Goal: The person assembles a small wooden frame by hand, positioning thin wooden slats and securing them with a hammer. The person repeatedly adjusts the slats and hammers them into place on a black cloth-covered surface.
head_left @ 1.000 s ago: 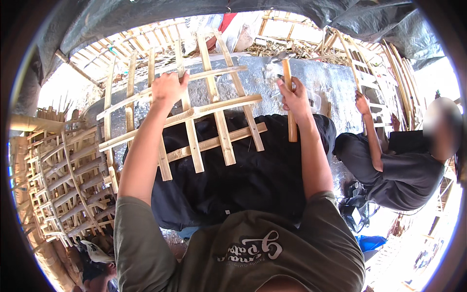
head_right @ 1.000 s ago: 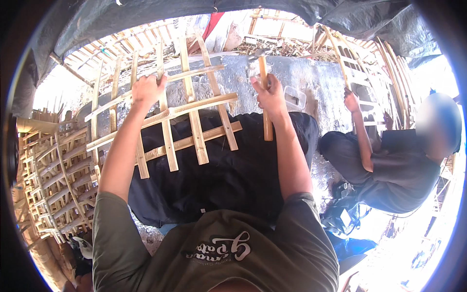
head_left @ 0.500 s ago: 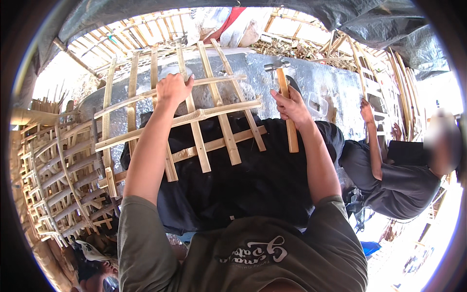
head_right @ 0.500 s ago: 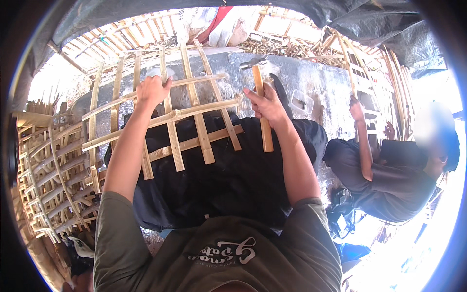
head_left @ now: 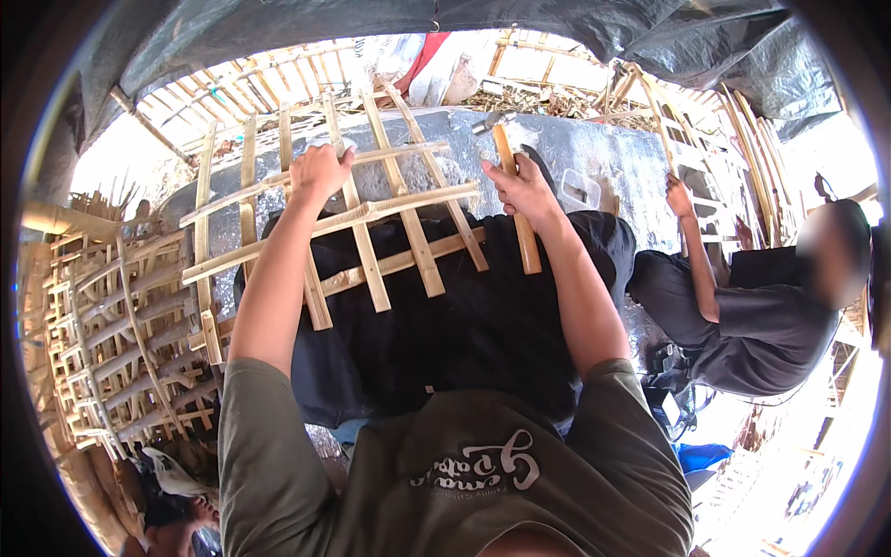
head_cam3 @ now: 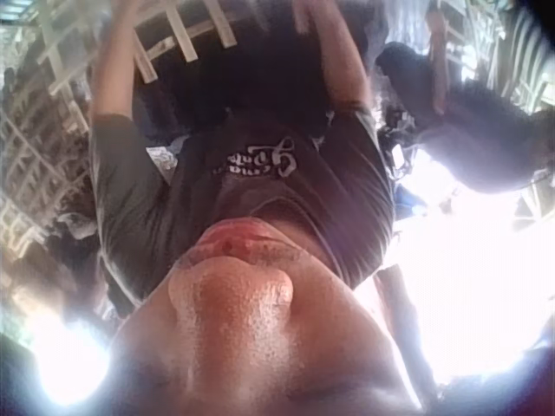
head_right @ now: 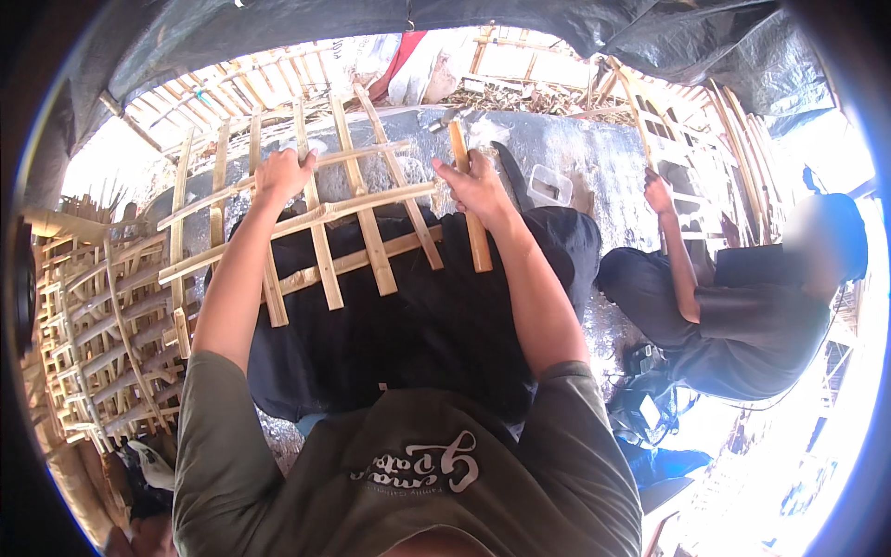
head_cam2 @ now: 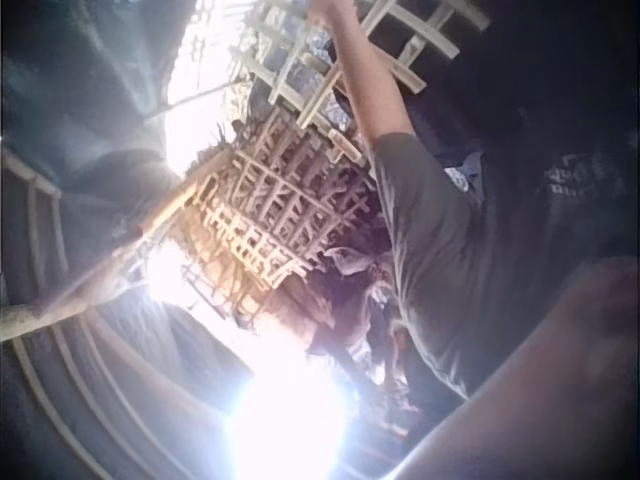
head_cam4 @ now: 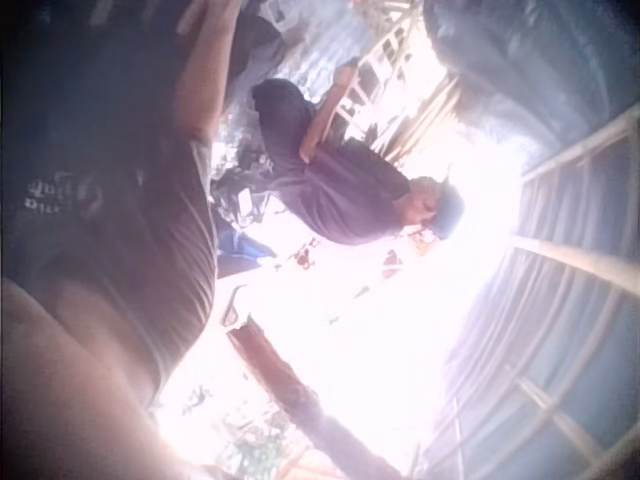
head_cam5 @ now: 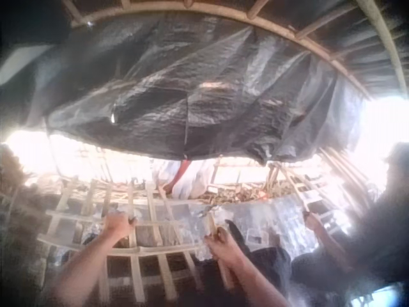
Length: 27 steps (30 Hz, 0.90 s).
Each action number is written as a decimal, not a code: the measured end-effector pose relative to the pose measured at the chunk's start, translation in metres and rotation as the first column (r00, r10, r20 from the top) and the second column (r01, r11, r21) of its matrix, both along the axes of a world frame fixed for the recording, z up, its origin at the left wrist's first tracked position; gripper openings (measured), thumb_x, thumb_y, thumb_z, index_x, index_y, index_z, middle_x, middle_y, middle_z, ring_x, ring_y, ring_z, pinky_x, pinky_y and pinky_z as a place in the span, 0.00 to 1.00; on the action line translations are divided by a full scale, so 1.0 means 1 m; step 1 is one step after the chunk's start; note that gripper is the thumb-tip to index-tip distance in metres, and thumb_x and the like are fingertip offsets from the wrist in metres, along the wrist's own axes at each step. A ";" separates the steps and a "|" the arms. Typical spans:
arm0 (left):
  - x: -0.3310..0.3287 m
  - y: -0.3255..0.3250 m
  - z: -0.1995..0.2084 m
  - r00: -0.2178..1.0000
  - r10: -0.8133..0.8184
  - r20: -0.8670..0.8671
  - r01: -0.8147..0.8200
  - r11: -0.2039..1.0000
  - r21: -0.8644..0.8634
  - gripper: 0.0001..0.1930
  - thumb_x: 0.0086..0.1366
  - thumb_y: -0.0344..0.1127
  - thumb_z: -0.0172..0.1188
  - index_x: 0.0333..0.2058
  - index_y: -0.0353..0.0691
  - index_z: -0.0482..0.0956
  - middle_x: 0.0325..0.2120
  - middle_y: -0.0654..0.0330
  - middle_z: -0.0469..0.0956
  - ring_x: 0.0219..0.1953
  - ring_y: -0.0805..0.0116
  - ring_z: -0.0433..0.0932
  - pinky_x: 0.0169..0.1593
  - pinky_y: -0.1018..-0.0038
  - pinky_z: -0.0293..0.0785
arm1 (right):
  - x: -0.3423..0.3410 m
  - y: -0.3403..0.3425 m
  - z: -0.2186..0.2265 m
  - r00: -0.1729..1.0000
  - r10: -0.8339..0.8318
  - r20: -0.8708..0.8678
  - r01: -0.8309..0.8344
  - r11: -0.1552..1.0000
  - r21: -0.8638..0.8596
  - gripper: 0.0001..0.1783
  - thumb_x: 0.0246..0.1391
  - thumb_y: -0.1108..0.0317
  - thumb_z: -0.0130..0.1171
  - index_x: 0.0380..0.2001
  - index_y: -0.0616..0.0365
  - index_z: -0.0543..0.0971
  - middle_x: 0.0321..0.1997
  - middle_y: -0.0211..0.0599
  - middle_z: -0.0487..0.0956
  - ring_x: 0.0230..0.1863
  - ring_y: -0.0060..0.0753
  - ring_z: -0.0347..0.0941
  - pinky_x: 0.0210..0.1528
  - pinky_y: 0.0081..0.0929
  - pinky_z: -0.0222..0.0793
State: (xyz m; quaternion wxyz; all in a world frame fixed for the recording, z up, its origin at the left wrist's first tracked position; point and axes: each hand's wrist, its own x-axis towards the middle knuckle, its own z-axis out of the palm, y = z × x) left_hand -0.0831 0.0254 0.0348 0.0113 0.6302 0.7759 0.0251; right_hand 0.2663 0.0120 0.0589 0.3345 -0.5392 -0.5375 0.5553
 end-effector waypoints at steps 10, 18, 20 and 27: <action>-0.001 -0.001 0.024 0.999 0.036 0.031 -0.035 0.999 -0.030 0.34 0.70 0.65 0.41 0.35 0.36 0.82 0.34 0.49 0.84 0.43 0.51 0.83 0.48 0.55 0.79 | -0.010 -0.090 0.117 0.951 0.175 -0.254 -0.107 0.960 0.260 0.08 0.68 0.66 0.51 0.36 0.51 0.64 0.18 0.23 0.64 0.13 0.09 0.54 0.11 0.11 0.50; -0.006 0.008 0.022 0.996 0.010 0.088 0.001 0.993 -0.121 0.31 0.69 0.62 0.46 0.32 0.37 0.84 0.33 0.47 0.84 0.41 0.48 0.83 0.46 0.52 0.78 | -0.034 -0.198 0.087 0.613 0.784 -0.099 -0.745 0.615 0.257 0.10 0.60 0.64 0.64 0.35 0.60 0.81 0.44 0.38 0.79 0.47 0.36 0.77 0.48 0.32 0.74; -0.005 0.009 0.020 0.997 0.003 0.071 0.008 0.988 -0.155 0.31 0.70 0.62 0.45 0.32 0.37 0.83 0.31 0.49 0.84 0.38 0.51 0.84 0.44 0.53 0.79 | -0.045 -0.212 0.065 0.515 0.852 0.093 -0.804 0.442 0.399 0.10 0.58 0.64 0.65 0.37 0.58 0.82 0.56 0.45 0.74 0.57 0.46 0.71 0.57 0.40 0.70; -0.002 0.006 0.006 0.998 -0.032 0.062 0.041 0.990 -0.137 0.31 0.70 0.62 0.45 0.36 0.36 0.82 0.34 0.47 0.84 0.41 0.49 0.83 0.46 0.53 0.78 | -0.070 -0.262 0.013 0.284 0.910 0.303 -0.956 0.244 0.162 0.13 0.58 0.59 0.61 0.40 0.56 0.82 0.53 0.45 0.72 0.57 0.53 0.69 0.60 0.46 0.65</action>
